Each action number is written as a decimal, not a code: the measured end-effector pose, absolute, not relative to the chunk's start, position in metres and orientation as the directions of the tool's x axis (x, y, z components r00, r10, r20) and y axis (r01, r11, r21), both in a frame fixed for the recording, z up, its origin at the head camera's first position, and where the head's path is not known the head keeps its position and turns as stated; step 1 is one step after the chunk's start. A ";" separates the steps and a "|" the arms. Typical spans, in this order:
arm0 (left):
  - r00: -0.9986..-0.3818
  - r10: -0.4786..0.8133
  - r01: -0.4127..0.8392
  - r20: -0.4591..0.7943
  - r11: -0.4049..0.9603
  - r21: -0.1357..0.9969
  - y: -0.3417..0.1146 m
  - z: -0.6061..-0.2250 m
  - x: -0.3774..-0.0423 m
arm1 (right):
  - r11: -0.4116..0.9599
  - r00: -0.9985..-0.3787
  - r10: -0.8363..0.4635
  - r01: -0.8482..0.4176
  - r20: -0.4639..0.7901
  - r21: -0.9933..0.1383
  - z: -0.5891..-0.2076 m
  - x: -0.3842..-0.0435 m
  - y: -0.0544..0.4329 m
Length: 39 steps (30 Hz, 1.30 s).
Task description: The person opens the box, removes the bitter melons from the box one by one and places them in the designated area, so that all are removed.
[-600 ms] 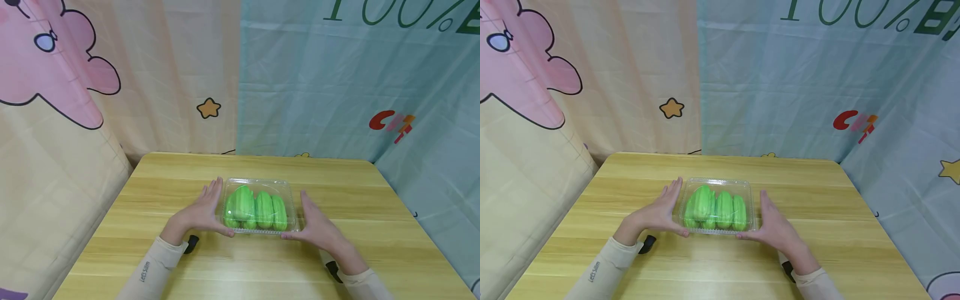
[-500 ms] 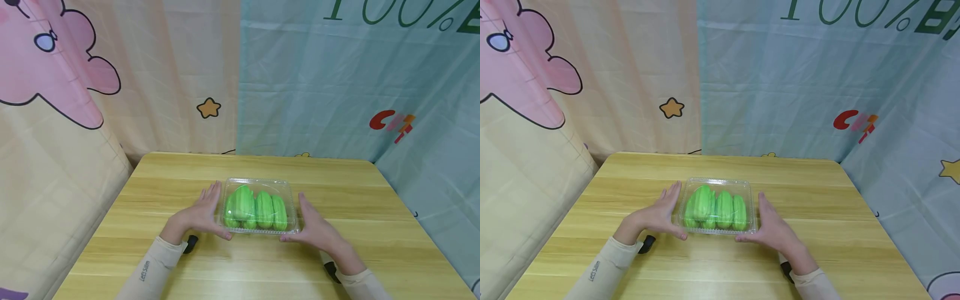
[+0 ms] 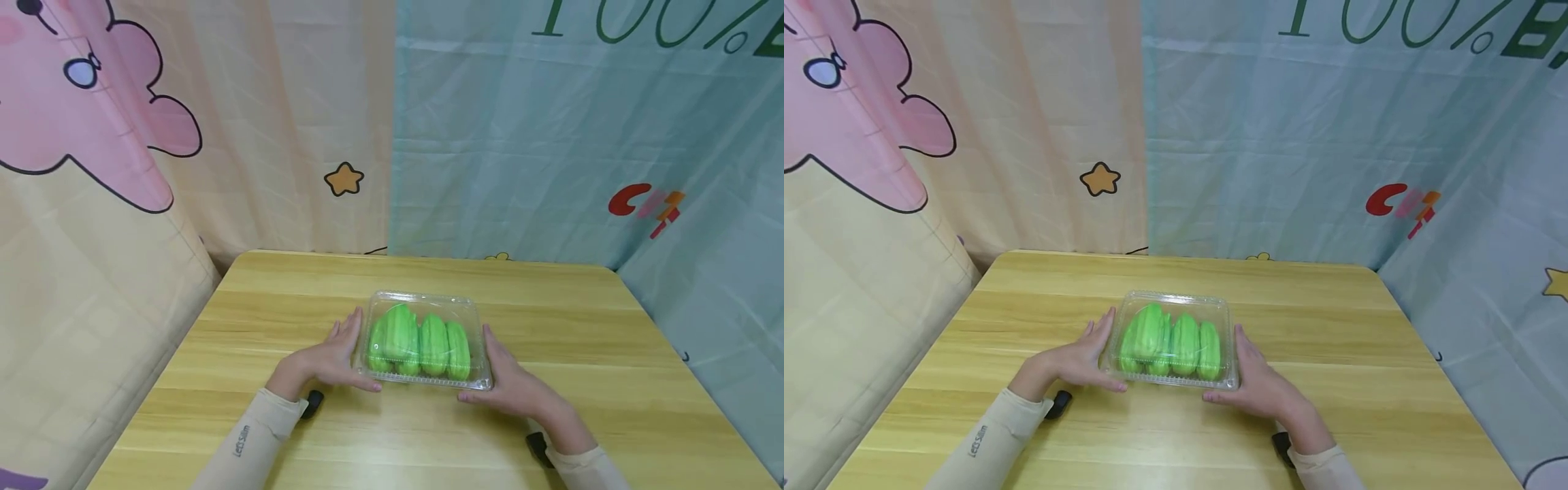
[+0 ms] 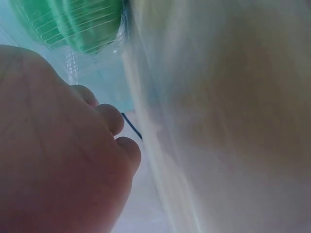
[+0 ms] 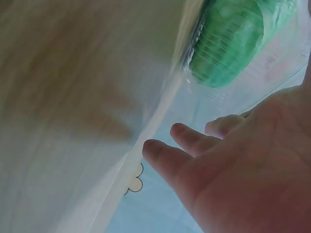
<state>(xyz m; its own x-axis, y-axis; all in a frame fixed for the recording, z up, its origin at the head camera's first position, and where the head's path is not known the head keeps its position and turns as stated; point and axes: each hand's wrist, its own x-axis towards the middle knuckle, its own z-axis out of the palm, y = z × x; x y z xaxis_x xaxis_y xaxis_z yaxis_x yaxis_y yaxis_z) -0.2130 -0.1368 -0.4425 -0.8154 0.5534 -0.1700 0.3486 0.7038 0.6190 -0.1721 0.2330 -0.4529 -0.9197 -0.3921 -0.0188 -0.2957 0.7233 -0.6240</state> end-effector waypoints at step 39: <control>-0.839 0.468 0.340 -0.277 0.849 0.404 -0.128 -0.427 -0.198 | 0.730 -0.911 -0.407 -0.276 -0.073 -0.625 -0.453 -0.165 0.226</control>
